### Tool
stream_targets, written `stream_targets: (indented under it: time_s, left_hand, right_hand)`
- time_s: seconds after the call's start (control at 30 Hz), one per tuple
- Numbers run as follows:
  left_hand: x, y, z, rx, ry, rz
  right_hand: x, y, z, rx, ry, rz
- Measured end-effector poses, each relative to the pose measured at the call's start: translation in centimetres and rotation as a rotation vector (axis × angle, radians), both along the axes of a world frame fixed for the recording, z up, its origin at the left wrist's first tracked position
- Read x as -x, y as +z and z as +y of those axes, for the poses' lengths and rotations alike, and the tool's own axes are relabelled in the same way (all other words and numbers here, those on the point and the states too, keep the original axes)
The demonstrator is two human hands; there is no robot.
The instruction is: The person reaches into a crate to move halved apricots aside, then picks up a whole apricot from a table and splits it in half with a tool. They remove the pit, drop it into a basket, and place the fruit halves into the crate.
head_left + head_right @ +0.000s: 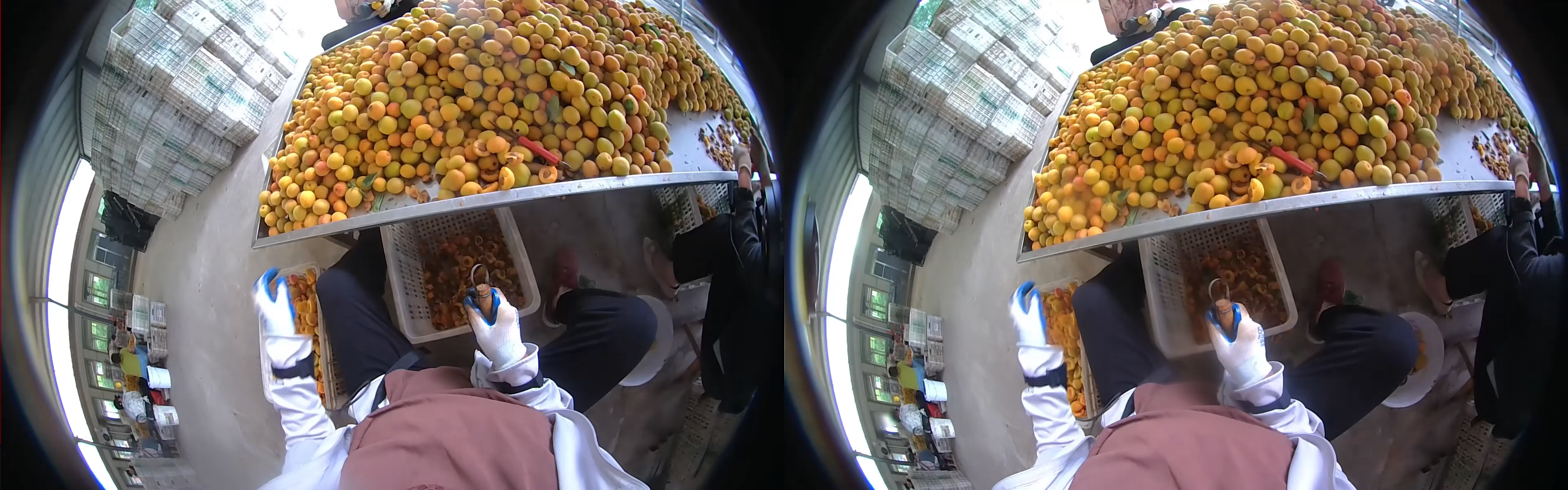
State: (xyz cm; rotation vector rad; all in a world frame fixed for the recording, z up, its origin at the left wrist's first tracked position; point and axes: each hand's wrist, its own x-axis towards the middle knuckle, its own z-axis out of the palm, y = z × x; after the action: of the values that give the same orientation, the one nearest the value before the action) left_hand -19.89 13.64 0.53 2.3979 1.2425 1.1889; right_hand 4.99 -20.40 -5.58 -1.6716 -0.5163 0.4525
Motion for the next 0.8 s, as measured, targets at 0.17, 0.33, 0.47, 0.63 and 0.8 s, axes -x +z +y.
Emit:
stream_targets:
  time_s: [0.17,0.33,0.47,0.63,0.8]
  left_hand:
    - [-18.2,5.0,-6.8,-0.158,-0.371,0.385]
    - [-30.7,3.2,-8.9,-0.038,-0.441,0.693]
    - [-35.5,0.3,-8.8,0.13,-0.392,0.945]
    - [-35.7,-1.0,-6.4,0.246,-0.386,0.841]
    - [-32.7,-2.5,-3.8,1.074,-0.774,-0.08]
  right_hand:
    - [0.0,-0.7,0.3,-0.002,-0.014,-0.004]
    - [-0.6,-0.5,-0.5,0.059,-0.011,0.009]
    - [-0.9,-0.7,-1.0,0.082,-0.015,0.051]
    - [-0.9,-0.3,-1.0,0.074,-0.011,0.063]
    - [-0.5,-0.6,-0.5,0.06,0.005,0.069]
